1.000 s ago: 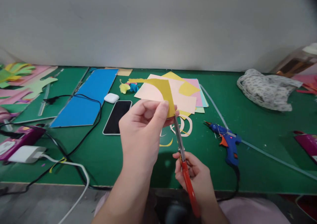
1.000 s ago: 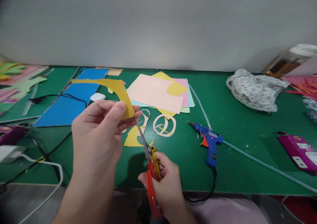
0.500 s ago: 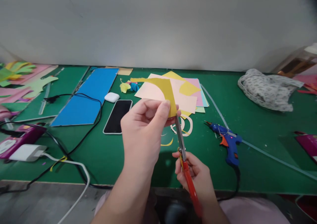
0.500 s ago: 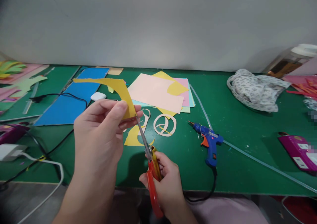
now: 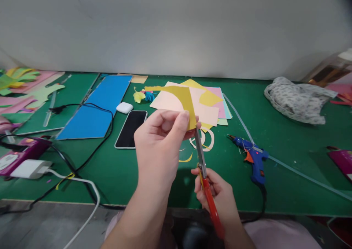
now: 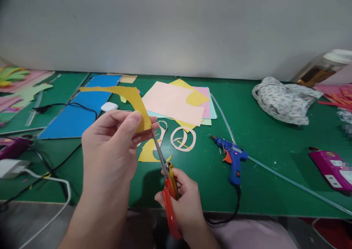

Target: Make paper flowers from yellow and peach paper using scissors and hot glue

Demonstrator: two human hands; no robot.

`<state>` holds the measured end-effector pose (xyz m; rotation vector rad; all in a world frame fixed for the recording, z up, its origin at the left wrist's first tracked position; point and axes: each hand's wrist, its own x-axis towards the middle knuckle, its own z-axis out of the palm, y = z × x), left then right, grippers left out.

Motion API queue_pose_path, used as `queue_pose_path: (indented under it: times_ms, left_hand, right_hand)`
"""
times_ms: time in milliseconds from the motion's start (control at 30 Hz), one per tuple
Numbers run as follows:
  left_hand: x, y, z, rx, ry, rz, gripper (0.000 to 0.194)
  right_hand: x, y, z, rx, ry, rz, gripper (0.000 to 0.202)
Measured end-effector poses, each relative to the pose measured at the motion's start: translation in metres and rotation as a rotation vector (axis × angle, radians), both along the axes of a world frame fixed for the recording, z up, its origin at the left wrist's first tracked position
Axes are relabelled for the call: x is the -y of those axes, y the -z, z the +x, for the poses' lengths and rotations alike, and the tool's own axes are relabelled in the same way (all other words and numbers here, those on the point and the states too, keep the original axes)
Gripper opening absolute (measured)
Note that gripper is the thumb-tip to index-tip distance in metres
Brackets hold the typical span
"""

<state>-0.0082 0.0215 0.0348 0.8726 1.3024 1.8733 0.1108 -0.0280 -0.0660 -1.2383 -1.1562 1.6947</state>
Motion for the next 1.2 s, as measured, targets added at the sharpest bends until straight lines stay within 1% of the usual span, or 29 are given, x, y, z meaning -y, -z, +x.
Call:
queue_pose_path:
  times_ms: [167, 367, 500, 633, 833, 933, 1067, 1200]
  left_hand:
    - [0.0, -0.001, 0.0, 0.01, 0.008, 0.013, 0.014]
    - [0.002, 0.001, 0.0, -0.021, 0.029, 0.018, 0.015]
    - [0.002, 0.004, -0.001, -0.026, 0.07, 0.041, 0.013]
    - [0.003, 0.005, -0.003, -0.02, 0.094, 0.045, 0.013]
    - [0.003, 0.006, -0.004, 0.018, 0.123, 0.081, 0.011]
    - [0.003, 0.005, -0.004, 0.02, 0.125, 0.083, 0.011]
    - [0.002, 0.005, -0.005, 0.007, 0.126, 0.068, 0.011]
    - [0.003, 0.005, -0.004, 0.0, 0.114, 0.062, 0.012]
  right_hand:
    - [0.003, -0.006, -0.005, 0.009, 0.077, 0.042, 0.037]
    - [0.002, -0.006, -0.003, 0.02, 0.041, 0.04, 0.034]
    - [0.001, -0.004, -0.001, -0.022, -0.006, 0.033, 0.036]
    - [0.001, -0.004, -0.002, -0.014, -0.003, 0.022, 0.035]
    - [0.001, -0.013, -0.005, -0.031, 0.007, -0.017, 0.033]
    - [0.001, -0.01, -0.005, -0.043, -0.005, -0.014, 0.033]
    - [0.002, -0.001, -0.002, -0.142, -0.063, 0.018, 0.041]
    - [0.004, 0.003, -0.001, -0.193, -0.047, 0.029, 0.056]
